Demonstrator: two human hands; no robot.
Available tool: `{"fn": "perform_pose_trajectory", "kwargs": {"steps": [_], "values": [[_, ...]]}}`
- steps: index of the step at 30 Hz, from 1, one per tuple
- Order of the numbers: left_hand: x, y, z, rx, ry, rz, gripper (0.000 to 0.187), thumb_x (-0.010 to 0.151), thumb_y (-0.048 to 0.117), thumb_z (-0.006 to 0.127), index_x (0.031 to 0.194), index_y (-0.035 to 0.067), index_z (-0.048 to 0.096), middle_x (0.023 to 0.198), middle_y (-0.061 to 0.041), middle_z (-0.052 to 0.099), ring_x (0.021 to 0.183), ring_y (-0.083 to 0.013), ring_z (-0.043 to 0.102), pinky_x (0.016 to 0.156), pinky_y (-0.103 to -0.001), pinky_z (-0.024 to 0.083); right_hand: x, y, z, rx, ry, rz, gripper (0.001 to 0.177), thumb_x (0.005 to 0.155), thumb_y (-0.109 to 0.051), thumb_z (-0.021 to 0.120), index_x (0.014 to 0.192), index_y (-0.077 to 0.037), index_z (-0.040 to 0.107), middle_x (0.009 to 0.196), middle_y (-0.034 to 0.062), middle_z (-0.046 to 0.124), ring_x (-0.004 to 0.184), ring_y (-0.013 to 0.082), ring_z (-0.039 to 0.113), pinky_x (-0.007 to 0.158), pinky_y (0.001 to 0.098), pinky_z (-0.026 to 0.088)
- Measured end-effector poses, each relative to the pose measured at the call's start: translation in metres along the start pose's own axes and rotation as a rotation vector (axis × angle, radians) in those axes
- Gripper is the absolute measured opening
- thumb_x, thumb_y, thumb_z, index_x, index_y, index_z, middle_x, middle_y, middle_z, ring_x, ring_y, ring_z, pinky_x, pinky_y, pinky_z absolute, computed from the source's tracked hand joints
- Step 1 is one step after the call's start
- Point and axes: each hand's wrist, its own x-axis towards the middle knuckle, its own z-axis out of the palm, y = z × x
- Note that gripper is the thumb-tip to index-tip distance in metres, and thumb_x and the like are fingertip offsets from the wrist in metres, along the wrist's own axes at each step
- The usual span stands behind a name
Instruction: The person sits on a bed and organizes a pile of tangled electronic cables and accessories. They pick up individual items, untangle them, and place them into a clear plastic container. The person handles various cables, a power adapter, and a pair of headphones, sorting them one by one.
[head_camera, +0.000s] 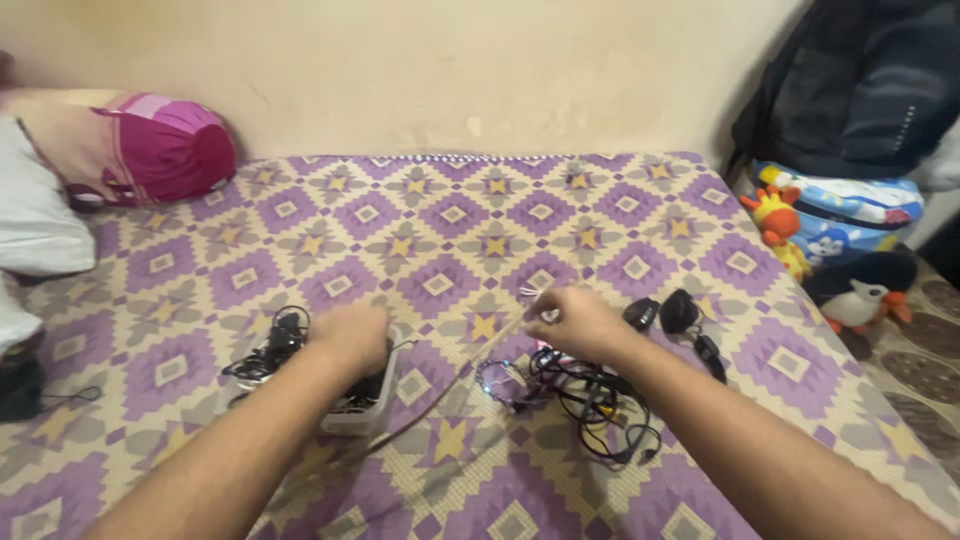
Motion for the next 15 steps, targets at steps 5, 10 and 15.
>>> {"fn": "perform_pose_trajectory", "kwargs": {"steps": [5,10,15], "values": [[-0.03,-0.018,0.032,0.017,-0.121,0.138,0.031,0.081,0.025,0.075,0.11,0.013,0.073,0.119,-0.017,0.069,0.111,-0.0358,0.069,0.095,-0.045,0.056,-0.007,-0.056,0.016,0.247,-0.037,-0.124,0.04,0.083,-0.032,0.078,0.114,-0.006,0.073,0.107,0.0111,0.077,0.096,0.0224,0.076,0.085,0.0363,0.06],[-0.032,-0.02,0.052,0.316,0.141,0.266,0.023,0.076,0.023,0.075,0.096,0.012,0.076,0.114,-0.013,0.067,0.115,-0.0315,0.059,0.094,-0.046,0.048,-0.023,-0.088,0.023,0.233,-0.037,-0.219,0.034,0.084,-0.031,0.077,0.108,-0.007,0.075,0.104,0.0107,0.075,0.092,0.0217,0.075,0.082,0.0366,0.058],[-0.033,-0.029,0.041,0.464,0.209,0.74,0.014,0.079,0.017,0.067,0.083,0.007,0.077,0.11,-0.014,0.067,0.116,-0.0313,0.056,0.094,-0.046,0.045,-0.029,-0.093,0.02,0.238,-0.023,-0.273,0.031,0.085,-0.033,0.077,0.104,-0.008,0.076,0.105,0.0109,0.073,0.092,0.021,0.075,0.083,0.0366,0.058]]}}
